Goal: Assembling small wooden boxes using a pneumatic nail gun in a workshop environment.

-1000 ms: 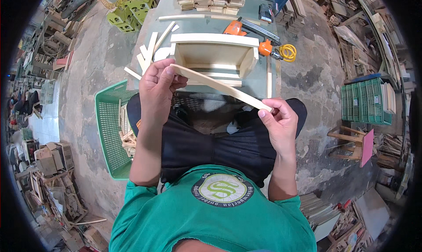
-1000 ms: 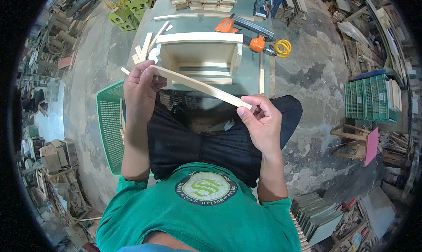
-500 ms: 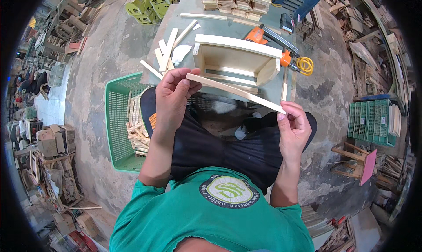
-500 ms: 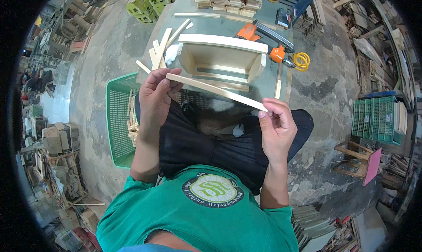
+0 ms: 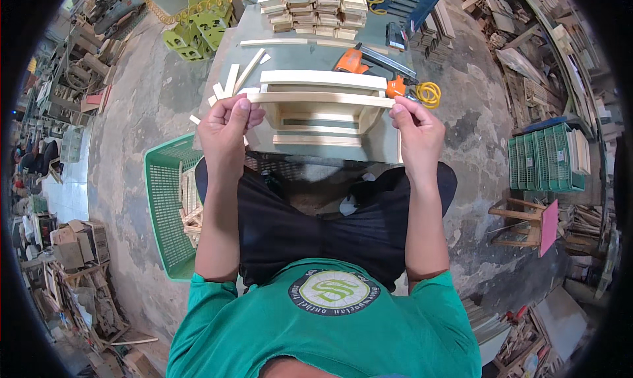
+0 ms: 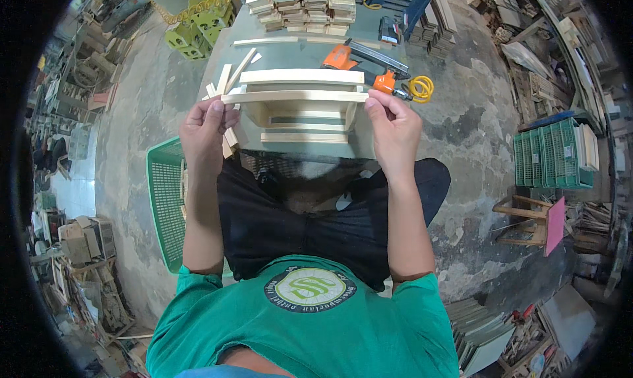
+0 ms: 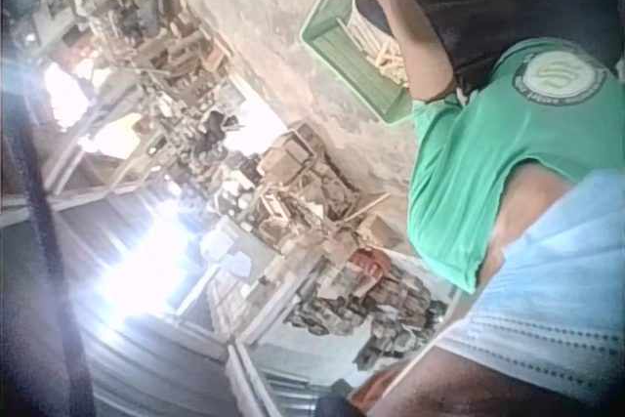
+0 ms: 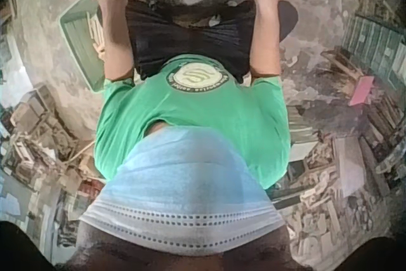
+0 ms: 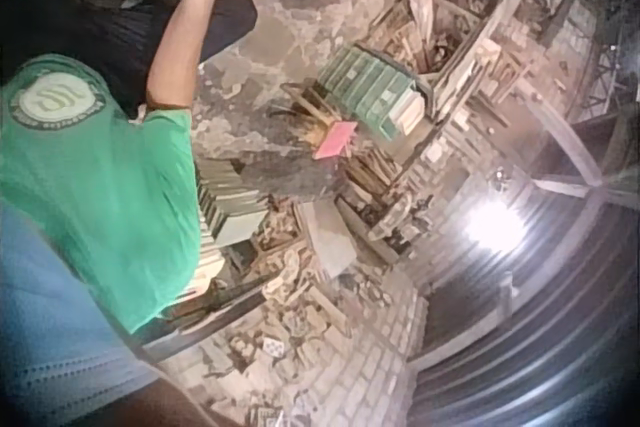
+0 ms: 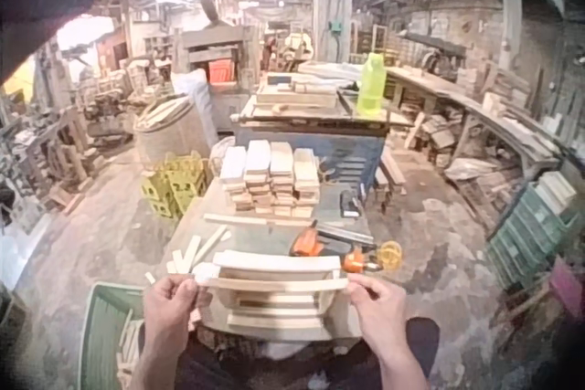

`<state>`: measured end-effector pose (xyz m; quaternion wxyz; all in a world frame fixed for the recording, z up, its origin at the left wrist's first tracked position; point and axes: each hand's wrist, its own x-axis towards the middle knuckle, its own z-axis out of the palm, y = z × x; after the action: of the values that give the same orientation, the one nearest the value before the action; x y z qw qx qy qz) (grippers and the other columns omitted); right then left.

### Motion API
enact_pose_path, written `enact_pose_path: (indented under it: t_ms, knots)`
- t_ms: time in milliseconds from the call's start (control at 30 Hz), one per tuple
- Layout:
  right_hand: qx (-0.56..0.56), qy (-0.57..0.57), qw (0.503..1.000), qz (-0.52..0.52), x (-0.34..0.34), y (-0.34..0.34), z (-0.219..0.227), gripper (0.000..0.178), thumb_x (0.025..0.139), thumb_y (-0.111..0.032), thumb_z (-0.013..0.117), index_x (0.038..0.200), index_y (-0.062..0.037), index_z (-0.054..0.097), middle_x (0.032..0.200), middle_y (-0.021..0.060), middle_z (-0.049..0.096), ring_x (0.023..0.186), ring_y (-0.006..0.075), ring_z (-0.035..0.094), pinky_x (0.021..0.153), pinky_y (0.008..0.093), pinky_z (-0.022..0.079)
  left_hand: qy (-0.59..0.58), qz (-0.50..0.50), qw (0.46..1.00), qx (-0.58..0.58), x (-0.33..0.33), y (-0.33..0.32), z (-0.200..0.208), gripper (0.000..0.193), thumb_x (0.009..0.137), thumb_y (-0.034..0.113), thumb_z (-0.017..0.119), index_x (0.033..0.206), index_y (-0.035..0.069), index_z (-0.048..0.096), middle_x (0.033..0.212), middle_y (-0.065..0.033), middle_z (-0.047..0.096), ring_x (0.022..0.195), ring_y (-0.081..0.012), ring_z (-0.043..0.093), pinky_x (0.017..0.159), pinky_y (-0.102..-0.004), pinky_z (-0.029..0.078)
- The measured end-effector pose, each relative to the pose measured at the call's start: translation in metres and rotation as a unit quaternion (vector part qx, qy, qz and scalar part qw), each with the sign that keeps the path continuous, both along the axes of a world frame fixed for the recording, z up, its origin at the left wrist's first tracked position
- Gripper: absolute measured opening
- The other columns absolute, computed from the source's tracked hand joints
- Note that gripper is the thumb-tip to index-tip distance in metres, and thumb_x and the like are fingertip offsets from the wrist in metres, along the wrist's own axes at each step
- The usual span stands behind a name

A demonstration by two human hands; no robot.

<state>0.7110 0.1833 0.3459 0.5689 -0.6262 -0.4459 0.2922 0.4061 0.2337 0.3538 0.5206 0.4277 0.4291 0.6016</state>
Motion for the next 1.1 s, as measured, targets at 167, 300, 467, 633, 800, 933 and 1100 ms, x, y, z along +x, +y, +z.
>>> enact_pose_path:
  t_ms: [167,300,467,633,800,933,1100]
  knots:
    - [0.003,-0.004,1.000,-0.015,0.001,0.012,-0.009,0.019,0.092,-0.009,0.073,0.107,0.0035,0.072,0.084,0.0003,0.069,0.073,0.0048,0.059,0.067,0.0211,0.047,0.078,0.013,0.996,0.032,0.005,0.013,-0.004,0.023,0.100,0.014,0.066,0.106,-0.008,0.068,0.089,-0.0099,0.072,0.076,-0.0135,0.070,0.075,-0.0265,0.058]
    - [0.000,0.008,1.000,-0.019,0.003,0.014,-0.014,0.017,0.090,-0.010,0.074,0.101,0.0032,0.072,0.079,-0.0020,0.067,0.070,0.0038,0.056,0.064,0.0216,0.047,0.105,0.018,0.994,0.034,0.005,0.016,-0.007,0.023,0.099,0.015,0.067,0.104,-0.007,0.069,0.087,-0.0082,0.072,0.075,-0.0105,0.068,0.072,-0.0241,0.056]
    - [-0.016,-0.008,0.999,-0.026,0.002,0.016,-0.014,0.019,0.089,-0.011,0.075,0.101,0.0035,0.072,0.079,-0.0011,0.068,0.069,0.0042,0.057,0.064,0.0226,0.048,0.134,0.023,0.990,0.043,0.005,0.020,-0.010,0.025,0.099,0.017,0.068,0.102,-0.007,0.071,0.084,-0.0045,0.070,0.071,-0.0070,0.062,0.069,-0.0212,0.053]
    - [-0.017,-0.009,0.999,-0.028,0.001,0.019,-0.017,0.020,0.088,-0.012,0.075,0.100,0.0034,0.072,0.079,-0.0008,0.068,0.069,0.0046,0.057,0.064,0.0230,0.048,0.194,0.039,0.980,0.039,0.002,0.019,-0.006,0.025,0.097,0.020,0.070,0.098,-0.006,0.073,0.075,-0.0003,0.066,0.066,-0.0056,0.057,0.062,-0.0196,0.047]
    - [-0.009,0.014,1.000,-0.013,0.007,0.018,-0.021,0.017,0.090,-0.008,0.074,0.101,0.0035,0.070,0.083,0.0000,0.067,0.072,0.0049,0.058,0.066,0.0217,0.048,0.258,0.054,0.964,0.017,0.003,0.020,-0.005,0.024,0.097,0.020,0.070,0.098,-0.004,0.073,0.070,-0.0001,0.065,0.064,-0.0058,0.057,0.059,-0.0214,0.045]
    - [-0.007,0.021,1.000,-0.011,0.005,0.017,-0.017,0.016,0.091,-0.008,0.073,0.100,0.0039,0.070,0.083,0.0005,0.068,0.073,0.0050,0.059,0.067,0.0214,0.049,0.262,0.044,0.964,-0.015,0.005,0.022,-0.007,0.025,0.096,0.021,0.070,0.099,-0.003,0.074,0.071,-0.0011,0.066,0.063,-0.0062,0.058,0.059,-0.0239,0.047]
    - [-0.030,-0.025,0.999,-0.016,0.001,0.018,-0.007,0.016,0.091,-0.008,0.073,0.100,0.0046,0.070,0.083,0.0017,0.069,0.074,0.0055,0.060,0.068,0.0217,0.049,0.272,0.040,0.960,-0.045,0.002,0.022,-0.010,0.024,0.096,0.021,0.070,0.100,-0.003,0.074,0.073,-0.0019,0.069,0.064,-0.0069,0.060,0.061,-0.0241,0.050]
